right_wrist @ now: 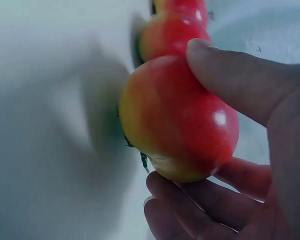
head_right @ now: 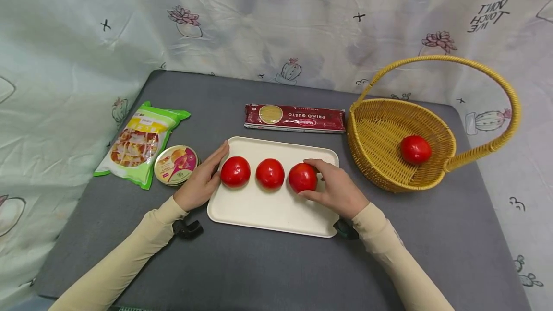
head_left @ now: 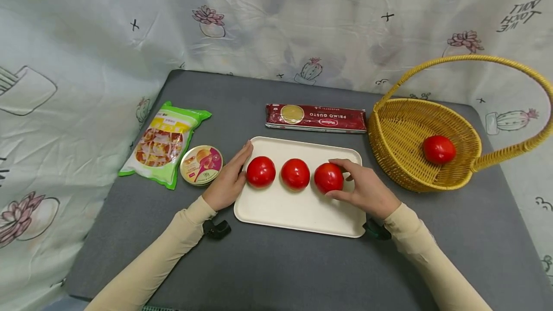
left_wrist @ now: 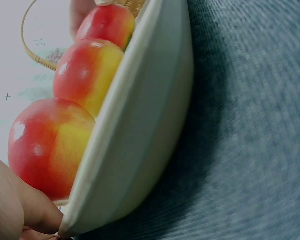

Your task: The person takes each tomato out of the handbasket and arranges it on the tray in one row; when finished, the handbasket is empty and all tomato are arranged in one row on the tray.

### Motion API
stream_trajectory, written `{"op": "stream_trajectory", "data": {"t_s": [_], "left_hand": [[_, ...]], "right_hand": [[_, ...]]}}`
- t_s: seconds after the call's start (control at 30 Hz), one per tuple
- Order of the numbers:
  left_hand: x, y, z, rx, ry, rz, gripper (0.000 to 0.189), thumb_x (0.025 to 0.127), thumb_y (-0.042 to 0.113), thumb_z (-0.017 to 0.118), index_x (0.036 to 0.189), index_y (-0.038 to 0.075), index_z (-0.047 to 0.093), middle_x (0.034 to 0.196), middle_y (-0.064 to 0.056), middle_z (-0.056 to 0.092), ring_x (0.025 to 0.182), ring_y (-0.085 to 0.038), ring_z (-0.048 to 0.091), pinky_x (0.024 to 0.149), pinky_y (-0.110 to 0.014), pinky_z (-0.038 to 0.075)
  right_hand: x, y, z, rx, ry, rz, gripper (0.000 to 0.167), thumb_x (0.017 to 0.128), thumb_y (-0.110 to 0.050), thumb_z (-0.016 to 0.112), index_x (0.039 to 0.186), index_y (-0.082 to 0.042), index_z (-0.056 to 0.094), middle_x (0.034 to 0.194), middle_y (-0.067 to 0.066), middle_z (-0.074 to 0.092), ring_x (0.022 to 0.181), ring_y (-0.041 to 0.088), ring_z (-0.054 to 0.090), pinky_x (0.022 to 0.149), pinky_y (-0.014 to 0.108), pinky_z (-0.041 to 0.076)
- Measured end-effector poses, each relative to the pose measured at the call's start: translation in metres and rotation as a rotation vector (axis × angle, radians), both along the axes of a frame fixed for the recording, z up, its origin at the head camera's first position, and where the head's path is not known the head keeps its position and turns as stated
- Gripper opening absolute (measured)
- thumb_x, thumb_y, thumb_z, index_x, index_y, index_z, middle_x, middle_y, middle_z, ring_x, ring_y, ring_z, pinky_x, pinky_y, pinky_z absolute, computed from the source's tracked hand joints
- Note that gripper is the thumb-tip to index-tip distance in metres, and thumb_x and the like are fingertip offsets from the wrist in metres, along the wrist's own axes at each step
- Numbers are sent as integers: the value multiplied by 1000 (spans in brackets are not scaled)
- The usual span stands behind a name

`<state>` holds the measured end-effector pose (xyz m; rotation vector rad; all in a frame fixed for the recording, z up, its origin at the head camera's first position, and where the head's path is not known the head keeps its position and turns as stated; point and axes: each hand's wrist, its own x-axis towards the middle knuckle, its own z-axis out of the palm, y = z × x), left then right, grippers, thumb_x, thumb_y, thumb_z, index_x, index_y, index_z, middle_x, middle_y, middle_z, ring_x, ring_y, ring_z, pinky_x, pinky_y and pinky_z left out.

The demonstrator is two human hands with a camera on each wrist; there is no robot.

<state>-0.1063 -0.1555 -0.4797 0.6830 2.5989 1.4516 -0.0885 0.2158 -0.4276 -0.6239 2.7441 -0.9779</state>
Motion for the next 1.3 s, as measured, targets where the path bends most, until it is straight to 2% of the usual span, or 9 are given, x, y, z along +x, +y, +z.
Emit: {"op": "stream_trajectory", "data": {"t_s": [0.13,0.27,0.43,0.57,0.67,1.03,1.3], "left_hand": [[0,0,0,9,-7,-3,69,100,-17,49,164,-8,27,174,-21,21,160,-36,23,126,-51,25],[-1,-1,-1,12,-9,-5,69,100,-17,48,164,-8,27,174,-21,20,160,-36,23,126,-51,24],[-1,0,0,4,-6,-3,69,100,-17,49,164,-7,27,174,-21,21,160,-35,23,126,-51,24],[-1,1,2,-1,-10,-1,69,100,-16,50,164,-7,27,174,-21,22,160,-35,23,126,-51,24],[-1,1,2,0,-8,2,69,99,-17,50,164,-8,28,174,-21,22,160,-35,23,126,-50,24],[-1,1,2,1,-12,5,68,99,-17,50,164,-8,29,174,-21,22,160,-35,24,126,-51,24],[-1,1,1,5,-19,9,67,100,-16,49,163,-9,29,174,-21,22,160,-35,24,126,-49,24]], "right_hand": [[1,-5,-9,-15,-5,-1,76,83,-31,94,144,-4,59,131,14,71,103,29,70,85,47,61],[2,-7,-14,-10,21,-13,75,84,-31,94,144,-4,60,134,15,70,108,33,68,89,50,60],[3,-6,-16,25,30,-33,73,86,-34,92,145,-5,60,131,16,69,114,35,64,94,55,57],[2,-4,-17,30,26,-18,73,87,-34,90,145,-2,60,135,16,67,121,37,61,101,56,54],[1,-4,-16,33,29,-6,75,87,-36,90,146,0,59,139,17,66,125,38,60,106,58,51],[1,1,-11,54,6,-11,83,86,-38,90,149,2,54,144,20,62,129,40,57,108,61,50],[1,15,6,71,21,-57,83,85,-38,91,149,1,55,143,19,63,126,39,56,109,59,47]]}}
